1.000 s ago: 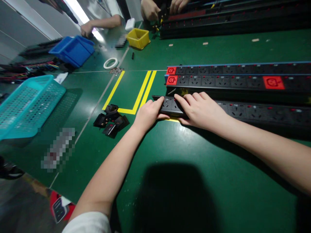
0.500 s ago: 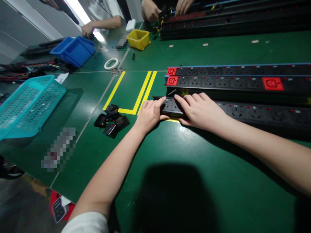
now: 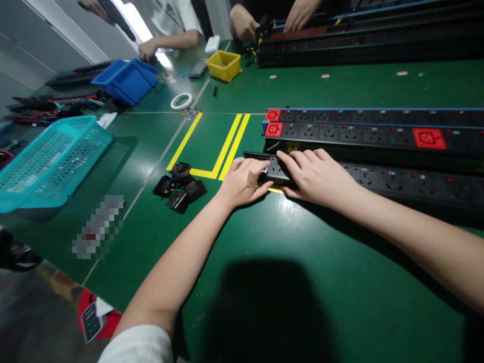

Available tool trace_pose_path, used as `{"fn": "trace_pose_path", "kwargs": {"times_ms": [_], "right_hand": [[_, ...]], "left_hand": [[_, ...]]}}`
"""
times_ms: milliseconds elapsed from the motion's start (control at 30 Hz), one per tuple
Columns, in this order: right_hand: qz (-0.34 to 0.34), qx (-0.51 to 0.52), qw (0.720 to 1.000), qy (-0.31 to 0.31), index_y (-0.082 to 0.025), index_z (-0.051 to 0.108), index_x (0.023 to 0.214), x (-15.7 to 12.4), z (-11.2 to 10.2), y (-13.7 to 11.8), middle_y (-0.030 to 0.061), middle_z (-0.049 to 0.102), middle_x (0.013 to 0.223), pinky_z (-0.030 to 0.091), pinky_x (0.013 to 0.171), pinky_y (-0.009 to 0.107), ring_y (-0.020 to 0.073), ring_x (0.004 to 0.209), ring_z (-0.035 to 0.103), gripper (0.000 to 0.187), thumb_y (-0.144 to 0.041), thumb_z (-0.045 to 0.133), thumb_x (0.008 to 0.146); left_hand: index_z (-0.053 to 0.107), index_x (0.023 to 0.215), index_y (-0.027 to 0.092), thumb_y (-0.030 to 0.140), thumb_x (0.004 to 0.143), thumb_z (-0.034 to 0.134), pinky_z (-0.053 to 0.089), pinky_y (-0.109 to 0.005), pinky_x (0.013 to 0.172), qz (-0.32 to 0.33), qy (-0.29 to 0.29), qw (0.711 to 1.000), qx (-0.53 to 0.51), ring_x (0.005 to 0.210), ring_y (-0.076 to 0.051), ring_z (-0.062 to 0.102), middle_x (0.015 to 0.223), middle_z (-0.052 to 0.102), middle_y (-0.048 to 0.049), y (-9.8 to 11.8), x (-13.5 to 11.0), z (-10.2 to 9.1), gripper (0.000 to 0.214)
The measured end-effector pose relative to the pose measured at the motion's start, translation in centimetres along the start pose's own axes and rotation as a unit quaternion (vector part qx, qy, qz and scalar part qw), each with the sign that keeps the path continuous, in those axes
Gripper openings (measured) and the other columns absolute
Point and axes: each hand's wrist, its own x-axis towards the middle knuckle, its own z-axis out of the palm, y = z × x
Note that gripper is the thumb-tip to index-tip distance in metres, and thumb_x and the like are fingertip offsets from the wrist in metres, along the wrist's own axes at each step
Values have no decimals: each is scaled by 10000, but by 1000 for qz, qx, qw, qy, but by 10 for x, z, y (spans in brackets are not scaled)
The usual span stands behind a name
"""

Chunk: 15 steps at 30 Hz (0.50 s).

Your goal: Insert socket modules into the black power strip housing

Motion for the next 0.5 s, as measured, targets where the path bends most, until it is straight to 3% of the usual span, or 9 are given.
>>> {"fn": "trace_pose_path", "kwargs": {"times_ms": [100, 200, 300, 367, 433, 500], "right_hand": [[-2, 0, 1000, -3, -8, 374, 1601, 0, -1, 0, 244, 676, 1279, 301, 849, 412, 358, 1044, 626, 746, -462, 527, 1029], [-1, 8, 1000, -6, -4, 372, 1607, 0, -1, 0, 258, 679, 1286, 302, 852, 412, 352, 1038, 623, 758, -446, 545, 1016], [-2, 8, 1000, -8, -4, 368, 1612, 1, -1, 0, 256, 682, 1280, 303, 850, 413, 348, 1030, 623, 764, -454, 539, 1017], [-2, 5, 1000, -10, -5, 365, 1614, 1, -1, 0, 251, 684, 1270, 304, 844, 413, 349, 1025, 625, 762, -457, 528, 1023], [-1, 1, 1000, -10, -6, 368, 1612, 1, -1, 0, 250, 684, 1272, 307, 837, 412, 350, 1024, 626, 753, -454, 520, 1027], [-1, -3, 1000, -9, -9, 371, 1610, 1, -2, 0, 251, 681, 1284, 310, 832, 412, 350, 1024, 628, 741, -448, 513, 1030]], "left_hand": [[564, 1334, 189, 438, 1063, 420, 379, -505, 1081, -139, 4, 990, 23, 1118, -290, 695, 1160, 772, -121, -6, 6, -14, 396], [629, 1283, 184, 415, 1053, 385, 328, -597, 1140, -313, -4, 945, 98, 1221, -359, 643, 1214, 749, -163, -19, 13, -39, 407], [658, 1287, 155, 480, 1041, 339, 314, -723, 1129, -462, -82, 868, 163, 1324, -467, 582, 1322, 699, -256, -48, 9, -65, 518], [617, 1384, 111, 575, 1027, 307, 388, -746, 1062, -575, -158, 786, 164, 1335, -522, 581, 1440, 614, -335, -76, -5, -78, 662], [556, 1455, 33, 633, 1003, 308, 461, -703, 1006, -645, -239, 709, 155, 1357, -553, 573, 1480, 564, -387, -108, -27, -87, 791], [633, 1333, 14, 760, 967, 260, 501, -673, 943, -629, -276, 712, 146, 1275, -533, 634, 1325, 660, -395, -136, -51, -89, 911]]}}
